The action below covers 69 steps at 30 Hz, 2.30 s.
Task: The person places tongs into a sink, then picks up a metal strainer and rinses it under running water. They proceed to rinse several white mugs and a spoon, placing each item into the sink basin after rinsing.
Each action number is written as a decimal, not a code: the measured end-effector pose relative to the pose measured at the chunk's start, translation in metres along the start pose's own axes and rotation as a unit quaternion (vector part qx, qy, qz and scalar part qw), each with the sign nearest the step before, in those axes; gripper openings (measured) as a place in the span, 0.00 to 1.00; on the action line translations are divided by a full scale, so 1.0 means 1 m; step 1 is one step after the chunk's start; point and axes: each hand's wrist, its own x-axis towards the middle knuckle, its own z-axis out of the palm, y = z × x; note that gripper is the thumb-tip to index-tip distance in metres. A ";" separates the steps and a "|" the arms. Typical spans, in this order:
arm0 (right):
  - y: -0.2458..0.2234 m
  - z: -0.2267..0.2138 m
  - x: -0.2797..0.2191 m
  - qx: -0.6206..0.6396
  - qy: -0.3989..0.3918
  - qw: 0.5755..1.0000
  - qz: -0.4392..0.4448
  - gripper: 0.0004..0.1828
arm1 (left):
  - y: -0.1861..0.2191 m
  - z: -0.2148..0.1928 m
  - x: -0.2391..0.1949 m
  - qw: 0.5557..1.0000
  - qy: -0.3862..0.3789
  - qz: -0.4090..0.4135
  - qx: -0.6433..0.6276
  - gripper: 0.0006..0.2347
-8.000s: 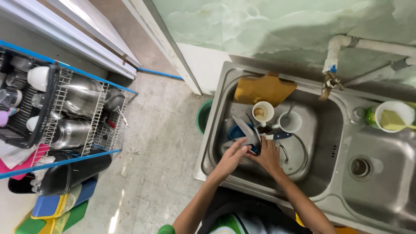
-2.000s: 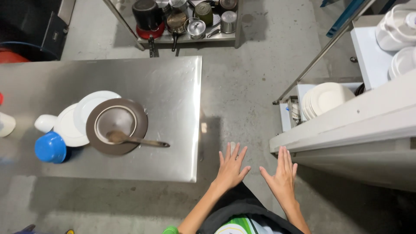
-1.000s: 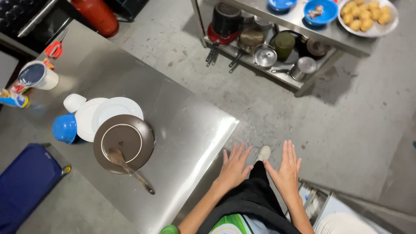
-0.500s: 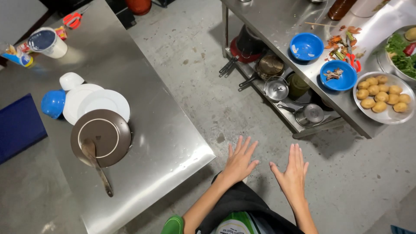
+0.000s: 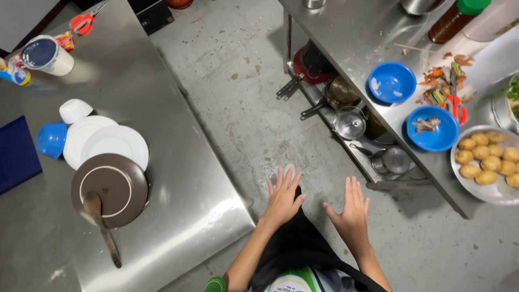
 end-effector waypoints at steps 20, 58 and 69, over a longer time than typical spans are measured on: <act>-0.027 0.052 0.305 0.001 -0.086 0.995 -0.041 0.54 | -0.013 -0.137 0.219 0.998 0.068 -0.003 0.002 0.28; 0.071 0.167 0.725 0.142 -0.082 0.983 0.083 0.75 | -0.031 -0.214 0.689 0.826 0.183 -0.138 -0.515 0.23; 0.091 0.225 0.751 0.174 0.017 0.983 0.048 0.84 | -0.071 -0.175 0.761 0.791 0.141 -0.142 -0.578 0.24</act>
